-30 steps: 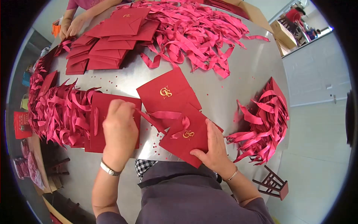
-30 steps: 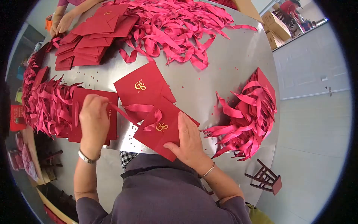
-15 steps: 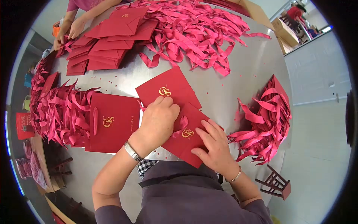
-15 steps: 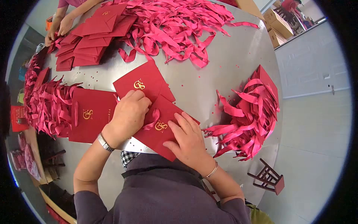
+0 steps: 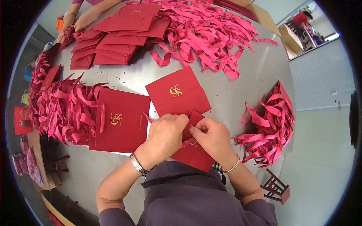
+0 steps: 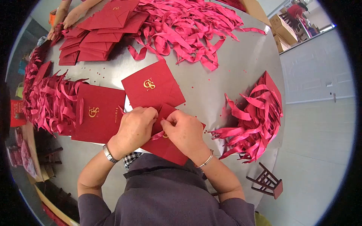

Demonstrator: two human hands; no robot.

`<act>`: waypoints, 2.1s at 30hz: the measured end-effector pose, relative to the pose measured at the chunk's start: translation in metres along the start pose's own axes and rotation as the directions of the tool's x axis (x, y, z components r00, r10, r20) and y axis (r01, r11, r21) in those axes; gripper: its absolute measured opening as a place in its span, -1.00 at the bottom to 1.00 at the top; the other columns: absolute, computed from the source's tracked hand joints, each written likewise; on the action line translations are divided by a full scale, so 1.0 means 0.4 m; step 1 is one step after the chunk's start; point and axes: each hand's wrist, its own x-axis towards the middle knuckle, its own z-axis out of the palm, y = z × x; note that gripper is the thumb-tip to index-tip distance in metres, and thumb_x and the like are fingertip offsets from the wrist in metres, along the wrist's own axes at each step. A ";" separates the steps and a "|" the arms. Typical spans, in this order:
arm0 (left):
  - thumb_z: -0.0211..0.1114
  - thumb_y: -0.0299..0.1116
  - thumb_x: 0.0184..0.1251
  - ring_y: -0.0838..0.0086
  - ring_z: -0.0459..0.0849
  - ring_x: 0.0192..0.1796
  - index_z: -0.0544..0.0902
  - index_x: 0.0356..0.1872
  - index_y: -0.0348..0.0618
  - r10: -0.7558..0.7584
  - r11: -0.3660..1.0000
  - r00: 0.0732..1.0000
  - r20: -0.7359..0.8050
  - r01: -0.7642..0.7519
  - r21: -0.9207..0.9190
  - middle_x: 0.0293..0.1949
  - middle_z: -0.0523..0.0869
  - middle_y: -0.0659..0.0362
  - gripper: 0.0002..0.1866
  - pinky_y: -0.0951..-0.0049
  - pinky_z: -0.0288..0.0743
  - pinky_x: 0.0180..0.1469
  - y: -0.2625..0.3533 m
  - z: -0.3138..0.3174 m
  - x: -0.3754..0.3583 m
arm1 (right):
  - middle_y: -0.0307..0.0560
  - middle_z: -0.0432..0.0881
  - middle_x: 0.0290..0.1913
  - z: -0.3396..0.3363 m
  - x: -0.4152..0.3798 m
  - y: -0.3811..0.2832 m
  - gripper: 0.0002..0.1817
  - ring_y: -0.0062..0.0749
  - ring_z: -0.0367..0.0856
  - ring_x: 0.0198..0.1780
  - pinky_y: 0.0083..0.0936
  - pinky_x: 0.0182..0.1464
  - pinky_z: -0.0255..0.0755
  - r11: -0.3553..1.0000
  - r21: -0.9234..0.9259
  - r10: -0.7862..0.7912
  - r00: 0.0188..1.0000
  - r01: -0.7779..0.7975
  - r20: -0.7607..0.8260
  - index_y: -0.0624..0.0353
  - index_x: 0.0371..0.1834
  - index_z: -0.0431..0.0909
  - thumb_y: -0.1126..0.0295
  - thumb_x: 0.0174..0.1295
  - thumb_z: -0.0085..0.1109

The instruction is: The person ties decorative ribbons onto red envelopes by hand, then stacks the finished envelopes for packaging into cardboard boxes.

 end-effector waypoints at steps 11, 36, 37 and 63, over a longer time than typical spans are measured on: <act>0.22 -0.57 0.05 0.10 0.62 -0.32 0.51 -0.39 -0.20 0.048 0.999 0.998 0.030 -0.048 -0.001 -0.47 0.58 0.05 -0.90 0.15 0.54 -0.31 -0.025 -0.001 -0.033 | -0.04 0.64 -0.40 0.017 -0.055 0.013 -0.80 -0.20 0.67 -0.37 -0.39 -0.39 0.51 0.949 0.190 -0.244 0.968 0.250 -0.052 0.21 -0.19 0.53 0.49 0.11 0.28; 0.33 -0.56 0.16 -0.01 0.67 -0.26 0.58 -0.19 -0.30 -0.230 0.950 0.958 -0.170 0.183 -0.253 -0.33 0.67 -0.09 -0.81 0.17 0.56 -0.25 0.061 0.027 -0.285 | 0.01 0.66 -0.35 0.027 -0.053 0.116 -0.90 -0.25 0.64 -0.37 -0.44 -0.31 0.51 0.864 0.026 -0.474 0.829 0.503 -0.296 0.27 -0.22 0.60 0.52 0.21 0.23; 0.34 -0.51 0.18 -0.02 0.68 -0.27 0.57 -0.17 -0.30 -0.306 0.920 0.944 -0.124 0.259 -0.293 -0.32 0.68 -0.11 -0.79 0.16 0.57 -0.26 0.079 0.053 -0.297 | 0.04 0.67 -0.31 0.022 -0.058 0.112 -0.90 -0.13 0.68 -0.33 -0.37 -0.28 0.55 0.881 0.058 -0.438 0.856 0.470 -0.276 0.26 -0.24 0.59 0.51 0.21 0.22; 0.26 -0.50 0.35 0.59 0.57 -0.36 0.57 -0.17 -0.26 -0.458 0.673 0.770 -0.444 -0.026 -0.739 -0.37 0.63 0.19 -0.90 0.58 0.47 -0.33 0.025 0.112 -0.316 | -0.08 0.66 0.06 -0.211 -0.188 0.032 -0.52 -0.43 0.60 0.07 -0.46 0.17 0.45 0.844 0.369 -0.490 0.839 0.389 0.237 0.22 0.26 0.45 0.44 0.24 0.19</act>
